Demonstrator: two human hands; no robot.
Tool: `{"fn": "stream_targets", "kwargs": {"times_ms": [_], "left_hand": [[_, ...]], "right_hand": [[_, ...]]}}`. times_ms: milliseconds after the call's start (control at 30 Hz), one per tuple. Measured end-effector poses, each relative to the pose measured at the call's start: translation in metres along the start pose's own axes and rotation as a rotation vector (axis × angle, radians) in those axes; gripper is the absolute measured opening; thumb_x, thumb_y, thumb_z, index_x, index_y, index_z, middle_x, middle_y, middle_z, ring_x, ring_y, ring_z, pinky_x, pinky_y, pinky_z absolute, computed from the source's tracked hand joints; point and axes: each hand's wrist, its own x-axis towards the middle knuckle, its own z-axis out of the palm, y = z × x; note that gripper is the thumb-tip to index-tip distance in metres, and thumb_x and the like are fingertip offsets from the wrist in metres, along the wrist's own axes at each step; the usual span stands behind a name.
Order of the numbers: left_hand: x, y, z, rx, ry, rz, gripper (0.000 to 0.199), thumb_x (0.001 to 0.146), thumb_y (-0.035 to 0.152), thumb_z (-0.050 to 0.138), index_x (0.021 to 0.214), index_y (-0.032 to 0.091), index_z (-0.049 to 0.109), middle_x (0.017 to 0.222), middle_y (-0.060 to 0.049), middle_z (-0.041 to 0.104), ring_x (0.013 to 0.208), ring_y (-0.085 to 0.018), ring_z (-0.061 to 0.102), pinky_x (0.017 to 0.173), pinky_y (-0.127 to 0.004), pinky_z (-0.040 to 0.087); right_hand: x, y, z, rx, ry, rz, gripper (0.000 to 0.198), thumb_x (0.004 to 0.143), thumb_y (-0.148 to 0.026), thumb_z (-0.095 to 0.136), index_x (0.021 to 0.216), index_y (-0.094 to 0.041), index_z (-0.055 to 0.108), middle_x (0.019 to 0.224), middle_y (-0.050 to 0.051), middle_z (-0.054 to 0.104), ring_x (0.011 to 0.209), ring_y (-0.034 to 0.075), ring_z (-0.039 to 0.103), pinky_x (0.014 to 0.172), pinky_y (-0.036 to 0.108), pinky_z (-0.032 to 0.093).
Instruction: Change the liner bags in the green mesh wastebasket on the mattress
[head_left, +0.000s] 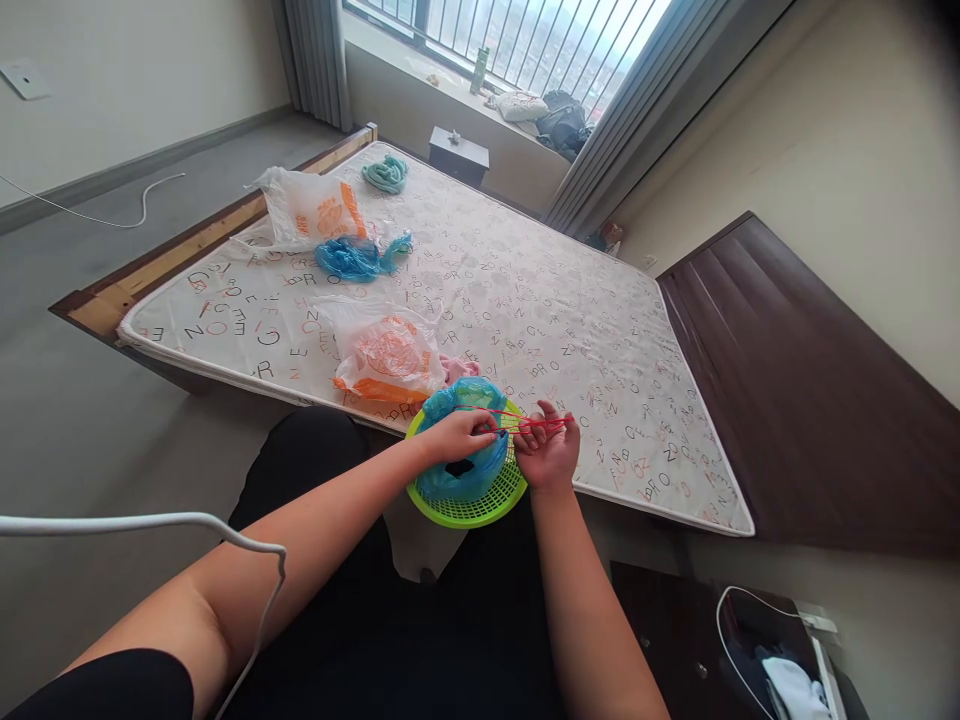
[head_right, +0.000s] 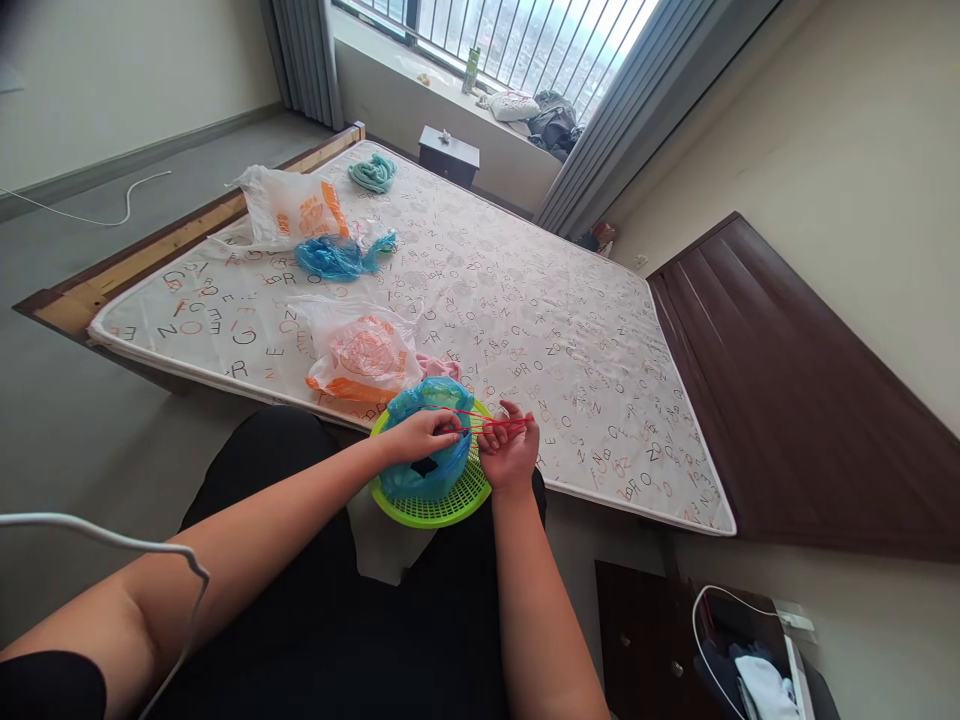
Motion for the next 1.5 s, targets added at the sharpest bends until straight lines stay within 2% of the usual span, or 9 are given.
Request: {"fn": "stream_targets", "kwargs": {"times_ms": [167,300,567,667,867,1033,1267,1400,1500], "left_hand": [[0.002,0.001,0.005,0.087,0.015,0.112,0.021,0.096,0.031,0.059,0.099,0.018,0.074,0.085,-0.005,0.072,0.075,-0.018,0.061,0.070,-0.029,0.045],[0.005,-0.003,0.012,0.117,0.013,0.166,0.018,0.095,0.026,0.061,0.105,0.018,0.075,0.101,-0.009,0.076,0.094,-0.023,0.068,0.085,-0.033,0.050],[0.004,-0.001,0.017,0.125,0.046,0.171,0.030,0.097,0.034,0.064,0.119,0.016,0.072,0.102,-0.011,0.076,0.087,-0.022,0.069,0.080,-0.033,0.053],[0.002,0.005,0.019,0.089,0.071,0.187,0.034,0.096,0.032,0.065,0.124,0.015,0.070,0.109,-0.011,0.076,0.094,-0.022,0.070,0.085,-0.033,0.055],[0.001,0.015,0.023,0.009,0.058,0.209,0.020,0.094,0.026,0.067,0.109,0.017,0.076,0.103,-0.007,0.078,0.096,-0.020,0.072,0.090,-0.031,0.055],[0.002,0.015,0.028,-0.177,0.063,0.095,0.019,0.092,0.028,0.070,0.106,0.016,0.076,0.097,-0.007,0.079,0.088,-0.019,0.072,0.081,-0.029,0.055],[0.009,0.010,0.018,-0.379,0.250,-0.071,0.020,0.085,0.034,0.076,0.089,0.014,0.074,0.087,-0.006,0.075,0.082,-0.018,0.067,0.081,-0.030,0.053],[0.012,0.014,0.007,-0.650,0.221,-0.152,0.029,0.079,0.036,0.080,0.094,0.013,0.072,0.085,-0.005,0.073,0.082,-0.017,0.067,0.081,-0.031,0.053],[0.010,0.019,0.005,-0.893,0.119,-0.228,0.034,0.079,0.032,0.076,0.106,0.013,0.070,0.071,0.000,0.064,0.068,-0.015,0.063,0.072,-0.030,0.053]], "right_hand": [[0.009,0.008,-0.020,0.094,0.137,-0.016,0.046,0.083,-0.060,0.064,0.110,-0.024,0.069,0.052,-0.012,0.033,0.043,0.009,0.024,0.043,0.022,0.020],[0.010,0.012,-0.029,0.114,0.164,-0.018,0.050,0.082,-0.065,0.065,0.108,-0.023,0.068,0.050,-0.012,0.034,0.042,0.008,0.025,0.043,0.021,0.018],[0.007,0.022,-0.013,0.102,0.190,-0.012,0.046,0.078,-0.063,0.072,0.101,-0.024,0.067,0.043,-0.014,0.027,0.040,0.008,0.019,0.040,0.022,0.015],[0.005,0.028,-0.006,0.047,0.166,-0.040,0.047,0.078,-0.065,0.072,0.099,-0.023,0.067,0.043,-0.014,0.027,0.040,0.008,0.020,0.040,0.021,0.016],[0.004,0.035,-0.002,-0.026,0.195,-0.074,0.042,0.079,-0.061,0.071,0.095,-0.022,0.067,0.047,-0.013,0.028,0.040,0.006,0.024,0.042,0.021,0.022],[0.006,0.038,-0.003,-0.081,0.202,-0.099,0.039,0.078,-0.057,0.070,0.094,-0.021,0.066,0.048,-0.013,0.030,0.041,0.006,0.025,0.042,0.021,0.023],[0.006,0.038,-0.001,-0.114,0.215,-0.103,0.028,0.077,-0.044,0.073,0.089,-0.023,0.060,0.048,-0.014,0.030,0.039,0.006,0.025,0.041,0.021,0.020],[0.007,0.037,-0.001,-0.096,0.222,-0.085,0.024,0.078,-0.041,0.072,0.089,-0.023,0.060,0.049,-0.014,0.030,0.040,0.006,0.026,0.041,0.021,0.021],[0.007,0.036,-0.002,-0.080,0.230,-0.080,0.024,0.078,-0.040,0.072,0.089,-0.023,0.059,0.049,-0.015,0.030,0.040,0.006,0.026,0.041,0.021,0.021]]}}
